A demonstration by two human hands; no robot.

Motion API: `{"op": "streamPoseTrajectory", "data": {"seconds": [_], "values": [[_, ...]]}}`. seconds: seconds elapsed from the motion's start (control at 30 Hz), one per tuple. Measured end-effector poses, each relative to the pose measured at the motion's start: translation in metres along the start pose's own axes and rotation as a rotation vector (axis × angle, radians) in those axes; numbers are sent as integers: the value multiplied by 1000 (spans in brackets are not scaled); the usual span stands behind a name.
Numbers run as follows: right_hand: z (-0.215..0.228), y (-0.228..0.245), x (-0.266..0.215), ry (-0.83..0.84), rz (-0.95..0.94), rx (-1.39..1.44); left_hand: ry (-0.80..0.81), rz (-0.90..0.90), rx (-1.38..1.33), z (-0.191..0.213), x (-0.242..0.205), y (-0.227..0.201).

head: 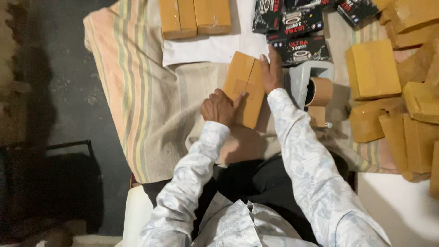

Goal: The person places small black product boxes into larger brown cardboard shipping boxes, then closes and seals them with packing tape using a handheld dispenser. The sealed boxes are set aside on the floor.

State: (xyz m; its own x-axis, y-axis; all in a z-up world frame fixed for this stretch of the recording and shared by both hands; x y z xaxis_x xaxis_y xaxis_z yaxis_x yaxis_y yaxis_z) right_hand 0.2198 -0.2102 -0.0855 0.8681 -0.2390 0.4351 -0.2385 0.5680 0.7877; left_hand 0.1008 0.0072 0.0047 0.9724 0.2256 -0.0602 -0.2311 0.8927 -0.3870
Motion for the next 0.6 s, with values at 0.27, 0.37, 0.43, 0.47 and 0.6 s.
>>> {"op": "streamPoseTrajectory", "data": {"seconds": [0.27, 0.37, 0.43, 0.47, 0.6], "values": [[15, 56, -69, 229, -67, 113, -299, -285, -430, -13, -29, -16], [37, 82, -103, 307, -9, 7, -356, -211, -499, -15, -50, -12], [53, 96, -121, 344, 47, -80, -346, -224, -496, -16, -77, -13], [62, 102, -130, 354, 69, -112, -342, -231, -496, -15, -83, -14], [79, 116, -146, 304, 155, -210, -307, -337, 6, -19, -77, -26]]}}
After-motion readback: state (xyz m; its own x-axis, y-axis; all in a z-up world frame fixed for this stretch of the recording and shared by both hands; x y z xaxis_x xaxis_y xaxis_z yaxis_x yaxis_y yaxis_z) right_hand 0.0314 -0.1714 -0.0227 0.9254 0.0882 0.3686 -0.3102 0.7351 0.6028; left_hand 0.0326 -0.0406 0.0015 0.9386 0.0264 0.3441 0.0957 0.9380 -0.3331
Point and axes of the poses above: each hand's wrist, its own x-axis towards the middle knuckle, its own z-axis out of the back of the hand, y = z × x, the point moved 5 cm from there along x, towards the middle knuckle, and after that the axes turned 8 degrees about -y, right-handed, at the moved point
